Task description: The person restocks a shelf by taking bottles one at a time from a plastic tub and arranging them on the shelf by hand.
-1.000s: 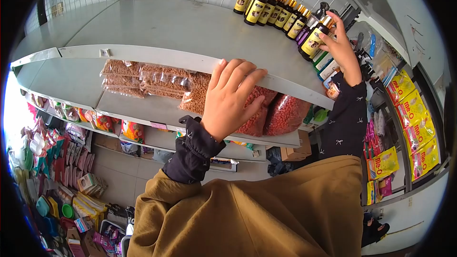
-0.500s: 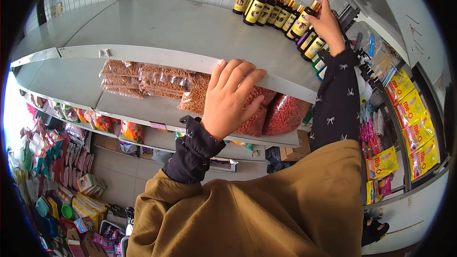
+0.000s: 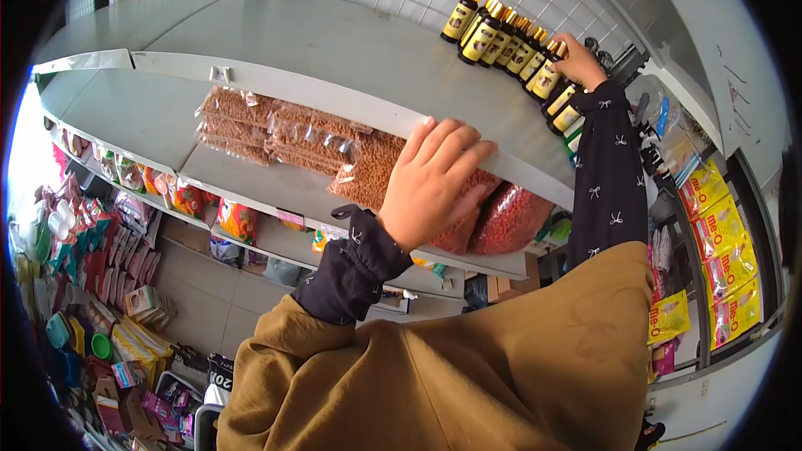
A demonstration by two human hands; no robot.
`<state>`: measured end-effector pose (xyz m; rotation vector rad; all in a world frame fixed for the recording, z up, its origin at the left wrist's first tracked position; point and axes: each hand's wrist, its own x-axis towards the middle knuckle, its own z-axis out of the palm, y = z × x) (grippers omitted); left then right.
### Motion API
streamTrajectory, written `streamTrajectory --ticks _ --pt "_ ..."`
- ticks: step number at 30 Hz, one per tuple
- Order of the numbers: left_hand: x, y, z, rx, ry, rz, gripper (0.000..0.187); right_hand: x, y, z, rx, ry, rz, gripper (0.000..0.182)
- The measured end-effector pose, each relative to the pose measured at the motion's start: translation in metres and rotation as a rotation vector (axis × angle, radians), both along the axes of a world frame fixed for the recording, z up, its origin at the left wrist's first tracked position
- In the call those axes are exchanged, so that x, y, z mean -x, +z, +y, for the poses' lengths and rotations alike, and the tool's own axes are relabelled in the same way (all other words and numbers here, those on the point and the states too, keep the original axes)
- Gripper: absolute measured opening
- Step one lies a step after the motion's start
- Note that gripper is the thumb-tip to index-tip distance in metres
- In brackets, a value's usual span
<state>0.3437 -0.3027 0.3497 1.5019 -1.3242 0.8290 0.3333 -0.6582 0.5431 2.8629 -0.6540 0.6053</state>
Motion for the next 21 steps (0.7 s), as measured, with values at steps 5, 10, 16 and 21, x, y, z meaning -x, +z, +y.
streamTrajectory --ticks 5,10,16,21 --pt "0.002 -0.001 0.001 -0.022 -0.024 0.017 0.048 -0.001 -0.002 -0.01 0.037 0.008 0.049 0.055" --pt "0.002 -0.003 -0.001 0.001 -0.024 0.03 0.046 -0.005 -0.002 -0.018 0.055 -0.021 0.097 0.057" --pt "0.002 -0.003 -0.001 0.011 -0.028 0.03 0.046 -0.004 -0.002 -0.024 0.112 -0.053 0.113 0.051" --pt "0.001 -0.004 -0.002 0.014 -0.027 0.036 0.046 0.0 0.006 -0.024 0.009 0.092 0.099 0.042"
